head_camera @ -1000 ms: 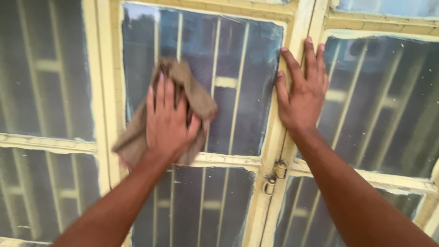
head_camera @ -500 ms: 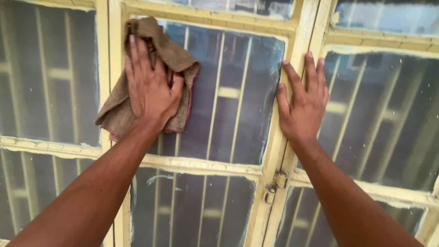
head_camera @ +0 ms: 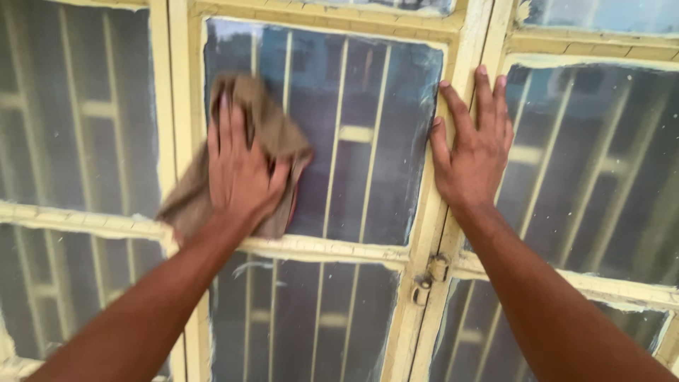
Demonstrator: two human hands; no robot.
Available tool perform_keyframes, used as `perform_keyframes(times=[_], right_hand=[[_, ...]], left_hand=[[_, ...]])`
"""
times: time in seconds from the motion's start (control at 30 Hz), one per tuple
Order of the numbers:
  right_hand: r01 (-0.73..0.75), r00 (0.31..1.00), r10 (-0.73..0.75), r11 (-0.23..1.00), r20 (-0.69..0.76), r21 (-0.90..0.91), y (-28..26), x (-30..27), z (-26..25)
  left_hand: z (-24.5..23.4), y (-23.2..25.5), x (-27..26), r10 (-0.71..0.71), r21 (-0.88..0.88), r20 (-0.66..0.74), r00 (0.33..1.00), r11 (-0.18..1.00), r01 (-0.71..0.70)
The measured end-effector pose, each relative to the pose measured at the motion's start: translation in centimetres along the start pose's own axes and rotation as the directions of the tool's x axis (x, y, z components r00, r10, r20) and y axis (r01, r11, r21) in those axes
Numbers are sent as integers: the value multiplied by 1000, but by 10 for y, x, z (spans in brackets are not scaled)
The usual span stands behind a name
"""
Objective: The person wipes the glass panes of a yellow window frame using a cloth while holding the window steady with their other hand.
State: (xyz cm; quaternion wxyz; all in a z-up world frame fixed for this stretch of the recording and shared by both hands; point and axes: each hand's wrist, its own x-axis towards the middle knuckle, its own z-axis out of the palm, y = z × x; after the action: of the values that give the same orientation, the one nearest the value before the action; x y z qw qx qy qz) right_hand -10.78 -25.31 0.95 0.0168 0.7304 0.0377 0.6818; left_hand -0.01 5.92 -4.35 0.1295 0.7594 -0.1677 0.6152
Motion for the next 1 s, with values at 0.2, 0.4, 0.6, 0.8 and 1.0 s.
perform_keyframes(times=[0.2, 0.4, 0.6, 0.8, 1.0], right_hand=[[4, 1000, -4, 999, 2, -31, 8, -1, 11], [3, 1000, -3, 1000, 10, -26, 12, -5, 13], [5, 1000, -5, 1000, 0, 14, 8, -3, 8], [-19, 1000, 19, 1000, 10, -14, 9, 0, 12], [-11, 1000, 11, 1000, -15, -7, 6, 0, 11]], left_hand=[[-2, 39, 79, 22, -199, -146, 989, 979, -52], [6, 39, 7, 107, -49, -44, 993, 993, -109], [3, 45, -53, 100, -115, 34, 994, 989, -95], [4, 76, 55, 90, -139, -119, 989, 985, -107], [4, 130, 86, 3, -229, -184, 983, 972, -46]])
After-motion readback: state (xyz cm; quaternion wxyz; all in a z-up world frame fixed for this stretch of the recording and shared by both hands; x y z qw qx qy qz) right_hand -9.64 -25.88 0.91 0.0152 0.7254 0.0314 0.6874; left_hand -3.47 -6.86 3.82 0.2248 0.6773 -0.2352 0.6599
